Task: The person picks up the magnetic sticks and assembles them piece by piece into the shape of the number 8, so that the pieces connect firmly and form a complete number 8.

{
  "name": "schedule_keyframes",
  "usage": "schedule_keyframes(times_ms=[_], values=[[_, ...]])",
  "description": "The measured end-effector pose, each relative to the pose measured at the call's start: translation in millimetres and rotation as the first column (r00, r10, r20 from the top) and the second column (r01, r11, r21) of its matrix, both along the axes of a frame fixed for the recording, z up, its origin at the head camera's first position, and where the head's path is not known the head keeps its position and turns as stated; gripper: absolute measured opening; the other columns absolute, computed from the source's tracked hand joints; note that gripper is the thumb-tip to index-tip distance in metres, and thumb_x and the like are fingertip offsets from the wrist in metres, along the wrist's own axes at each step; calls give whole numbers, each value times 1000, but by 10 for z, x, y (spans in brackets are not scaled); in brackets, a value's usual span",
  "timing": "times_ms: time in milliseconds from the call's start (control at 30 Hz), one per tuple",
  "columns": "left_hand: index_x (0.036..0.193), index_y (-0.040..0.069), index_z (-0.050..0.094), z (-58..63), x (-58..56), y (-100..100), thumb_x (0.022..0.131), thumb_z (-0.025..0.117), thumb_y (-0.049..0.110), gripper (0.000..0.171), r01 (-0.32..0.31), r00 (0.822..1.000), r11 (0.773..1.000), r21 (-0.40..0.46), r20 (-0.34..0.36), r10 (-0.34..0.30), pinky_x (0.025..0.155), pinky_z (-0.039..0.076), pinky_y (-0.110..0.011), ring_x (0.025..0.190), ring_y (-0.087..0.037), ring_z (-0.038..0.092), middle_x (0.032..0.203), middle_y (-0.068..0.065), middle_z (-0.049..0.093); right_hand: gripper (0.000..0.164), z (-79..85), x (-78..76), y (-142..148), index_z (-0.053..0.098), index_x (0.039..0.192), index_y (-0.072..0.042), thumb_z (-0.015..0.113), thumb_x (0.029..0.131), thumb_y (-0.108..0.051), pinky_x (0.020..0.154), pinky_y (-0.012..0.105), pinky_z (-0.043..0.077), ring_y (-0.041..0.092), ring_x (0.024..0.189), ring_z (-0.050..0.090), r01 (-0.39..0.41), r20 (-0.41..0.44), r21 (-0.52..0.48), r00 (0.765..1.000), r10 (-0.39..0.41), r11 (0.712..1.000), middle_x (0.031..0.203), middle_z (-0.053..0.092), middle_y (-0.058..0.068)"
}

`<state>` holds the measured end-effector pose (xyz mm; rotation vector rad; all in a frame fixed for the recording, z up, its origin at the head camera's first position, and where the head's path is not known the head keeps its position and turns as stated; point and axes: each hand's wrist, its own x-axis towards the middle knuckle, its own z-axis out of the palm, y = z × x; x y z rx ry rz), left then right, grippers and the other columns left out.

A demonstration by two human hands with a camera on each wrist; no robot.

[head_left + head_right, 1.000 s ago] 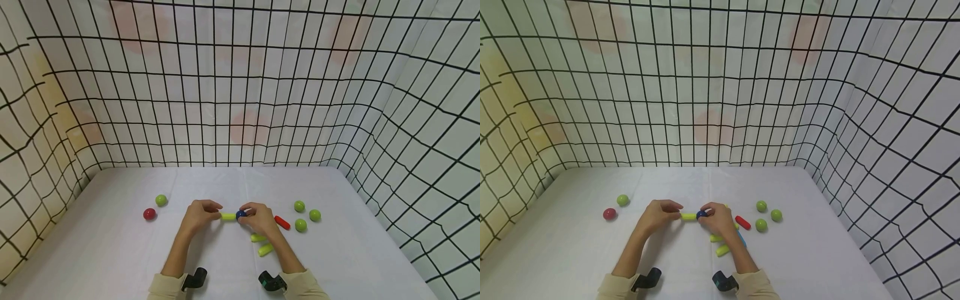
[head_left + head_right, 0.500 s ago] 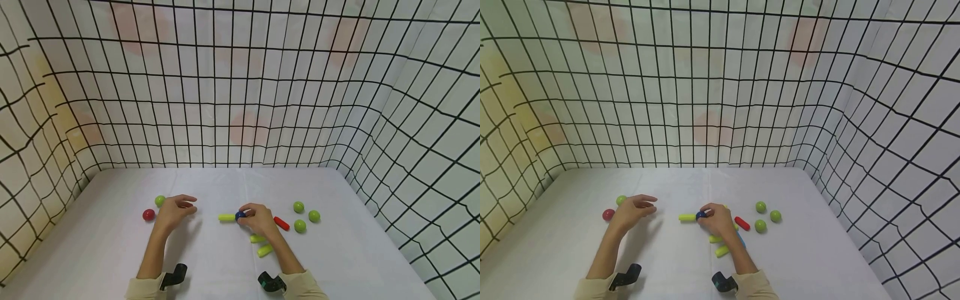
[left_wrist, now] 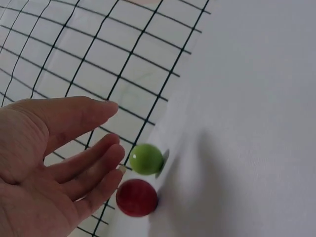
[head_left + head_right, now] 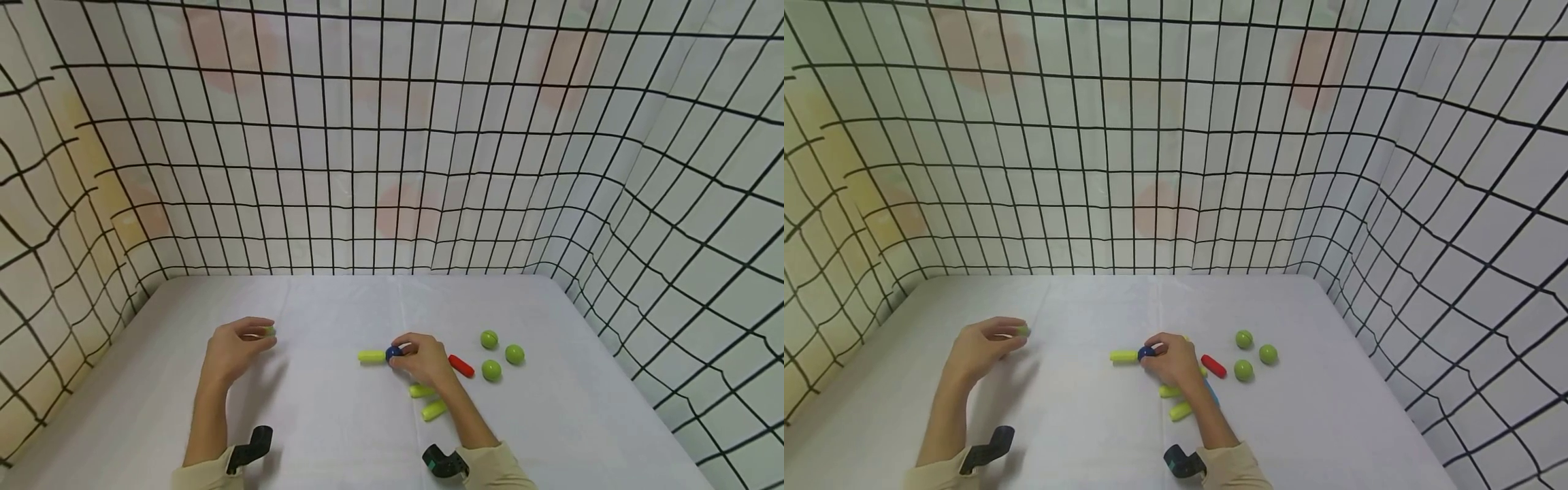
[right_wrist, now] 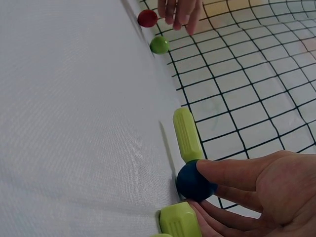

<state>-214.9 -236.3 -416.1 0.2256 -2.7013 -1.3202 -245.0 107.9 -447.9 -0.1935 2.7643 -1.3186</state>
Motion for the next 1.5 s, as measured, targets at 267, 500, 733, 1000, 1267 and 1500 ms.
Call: schedule_keyframes(times_ms=[267, 500, 733, 1000, 1267, 1500], values=[[135, 10, 64, -59, 36, -234, 90, 76, 27, 49, -107, 991, 994, 27, 84, 104, 92, 49, -51, 124, -42, 59, 141, -24, 58, 27, -11, -3, -6, 74, 111, -16, 81, 85, -20, 82, 39, 54, 22, 92, 67, 6, 6, 10, 1000, -6, 1000, 103, 73, 7], [140, 9, 59, -92, 52, -312, 91, 75, 28, 55, -140, 981, 989, 46, 143, 132, 103, 42, -61, 137, -47, 44, 150, -28, 46, 26, -6, -5, -1, 75, 111, -16, 81, 85, -19, 82, 40, 54, 22, 93, 67, 11, 5, 7, 1000, -11, 1000, 102, 73, 7], [143, 8, 57, -158, 31, -356, 92, 74, 27, 57, -138, 971, 989, 49, 205, 126, 104, 39, -64, 136, -50, 42, 150, -32, 44, 26, -4, -5, 5, 75, 111, -17, 81, 86, -20, 82, 39, 54, 22, 92, 67, 10, 8, 4, 1000, -10, 1000, 102, 73, 7], [136, 3, 62, -235, 31, -356, 91, 75, 22, 51, -123, 981, 990, 68, 156, 112, 102, 38, -61, 131, -47, 49, 142, -30, 54, 26, 7, -5, 4, 75, 111, -17, 81, 85, -20, 81, 37, 54, 22, 92, 67, 11, 18, 2, 1000, -11, 1000, 102, 74, 7], [136, 4, 61, -264, 3, -334, 93, 74, 24, 50, -155, 974, 985, 74, 175, 140, 101, 35, -62, 133, -46, 40, 139, -28, 58, 26, 10, -5, 11, 75, 110, -16, 81, 86, -20, 80, 37, 54, 22, 91, 67, 8, 11, 1, 1000, -8, 1000, 102, 74, 8], [134, 3, 63, -268, 4, -329, 92, 75, 23, 48, -176, 971, 982, 71, 175, 162, 102, 35, -62, 131, -46, 43, 138, -28, 58, 26, 8, -4, 9, 75, 110, -16, 81, 85, -20, 80, 37, 53, 22, 91, 66, 5, 16, -2, 1000, -5, 1000, 101, 73, 7]])
